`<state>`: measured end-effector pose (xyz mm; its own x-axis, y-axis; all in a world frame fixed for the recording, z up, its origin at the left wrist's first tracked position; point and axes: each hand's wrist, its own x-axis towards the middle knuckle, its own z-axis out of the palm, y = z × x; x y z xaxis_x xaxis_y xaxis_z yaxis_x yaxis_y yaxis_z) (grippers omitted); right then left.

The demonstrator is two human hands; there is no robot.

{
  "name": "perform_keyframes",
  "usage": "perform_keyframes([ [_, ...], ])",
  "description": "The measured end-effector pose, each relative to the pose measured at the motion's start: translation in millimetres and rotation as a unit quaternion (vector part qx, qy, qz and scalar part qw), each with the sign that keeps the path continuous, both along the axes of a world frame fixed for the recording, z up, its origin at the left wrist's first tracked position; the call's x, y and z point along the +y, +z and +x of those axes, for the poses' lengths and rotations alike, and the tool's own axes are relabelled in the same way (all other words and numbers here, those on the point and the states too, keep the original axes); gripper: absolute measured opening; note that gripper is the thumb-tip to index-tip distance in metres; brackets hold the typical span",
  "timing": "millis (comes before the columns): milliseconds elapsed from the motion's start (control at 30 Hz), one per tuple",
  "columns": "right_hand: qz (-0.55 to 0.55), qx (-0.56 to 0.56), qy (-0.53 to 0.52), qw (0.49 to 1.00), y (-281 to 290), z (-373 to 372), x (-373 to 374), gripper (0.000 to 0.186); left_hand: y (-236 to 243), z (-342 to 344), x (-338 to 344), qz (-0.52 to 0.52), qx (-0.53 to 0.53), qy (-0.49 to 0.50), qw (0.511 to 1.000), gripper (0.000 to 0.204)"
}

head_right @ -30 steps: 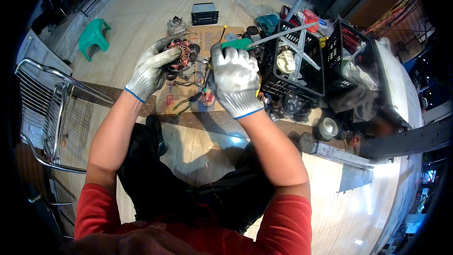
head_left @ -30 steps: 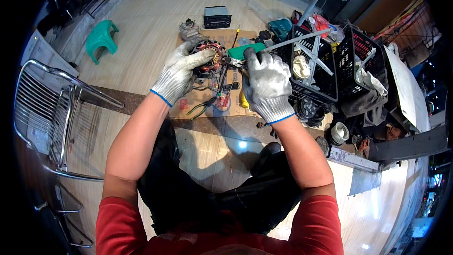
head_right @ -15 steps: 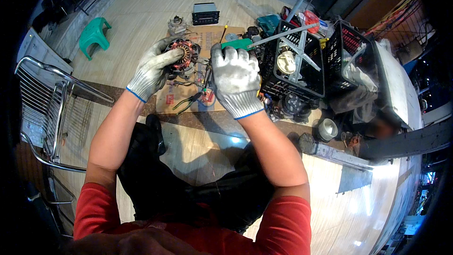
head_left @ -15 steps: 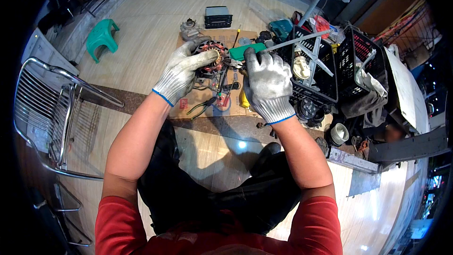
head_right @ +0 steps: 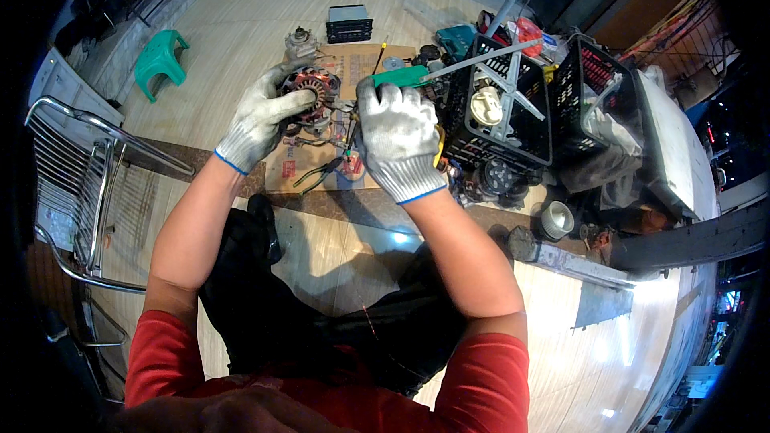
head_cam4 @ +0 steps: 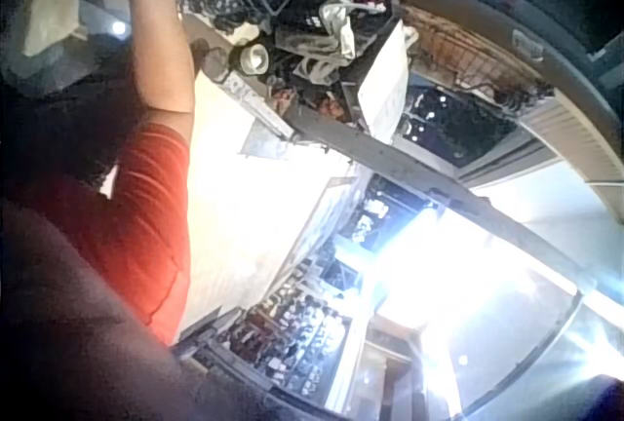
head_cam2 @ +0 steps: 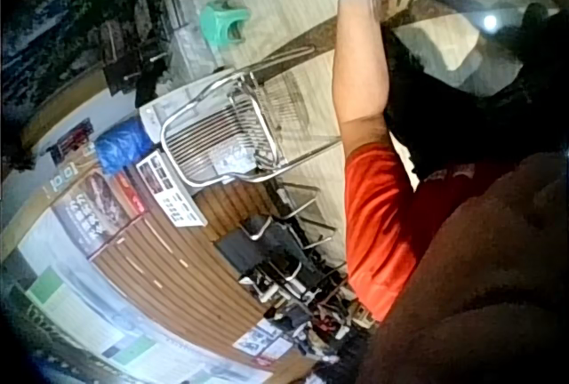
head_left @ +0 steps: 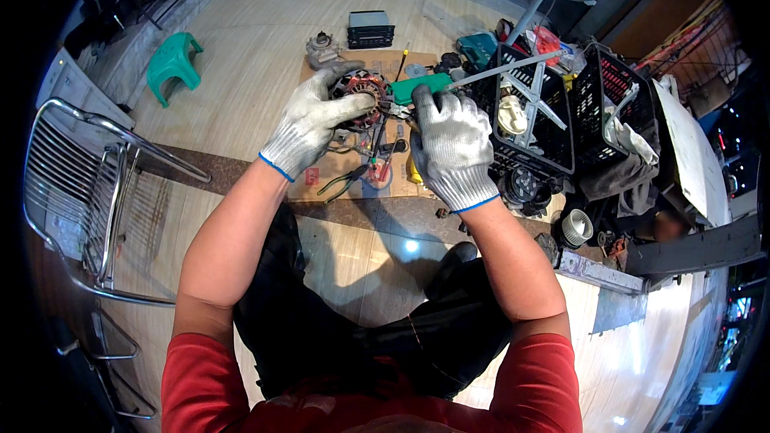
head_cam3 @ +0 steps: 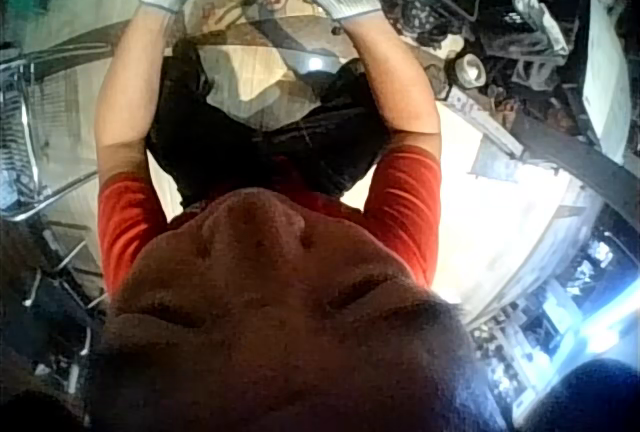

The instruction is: The person, wearing gloves, works on a copper motor stator by hand and using pliers, then measures a component with a digital caliper.

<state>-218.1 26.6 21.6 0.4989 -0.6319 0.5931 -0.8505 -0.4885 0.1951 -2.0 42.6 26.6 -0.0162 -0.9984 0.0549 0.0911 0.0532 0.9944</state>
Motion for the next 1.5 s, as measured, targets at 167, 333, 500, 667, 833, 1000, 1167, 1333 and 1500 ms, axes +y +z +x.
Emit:
perform_keyframes([
  [167,0.106,-0.002,-0.02,0.994,-1.9,-1.5,2.5,0.057,-2.6,1.2,-2.1,-0.072,-0.101,0.015,0.992,0.069],
  [333,0.006,0.003,-0.013,1.0,1.6,-1.1,5.5,0.032,-0.4,-1.9,1.1,-0.046,-0.079,0.026,0.996,0.066],
  [500,0.096,0.001,-0.045,0.994,0.6,0.6,7.7,0.052,-5.3,-3.8,-0.9,-0.111,-0.128,0.061,0.984,0.068],
  [667,0.058,-0.018,-0.043,0.997,0.3,2.4,10.8,0.036,3.0,-14.7,8.6,-0.116,-0.193,0.118,0.967,0.072],
  [833,0.034,-0.019,-0.042,0.998,-0.8,5.0,12.6,0.029,7.0,-19.6,15.2,-0.097,-0.196,0.134,0.967,0.072],
  [1000,0.032,-0.009,-0.049,0.998,-4.9,4.6,13.7,0.027,-7.3,-18.4,6.5,-0.114,-0.165,0.122,0.972,0.069],
  [1167,0.028,-0.011,-0.04,0.999,-13.1,6.5,12.3,0.014,-17.2,-20.0,2.4,-0.094,-0.17,0.14,0.971,0.066],
  [1333,0.029,-0.027,-0.028,0.999,-24.3,9.4,11.6,0.01,-15.0,-26.4,5.3,-0.081,-0.15,0.137,0.976,0.067],
  [1500,0.062,-0.009,-0.037,0.997,-25.1,11.5,13.1,0.009,-13.8,-25.7,8.6,-0.087,-0.19,0.144,0.967,0.069],
])
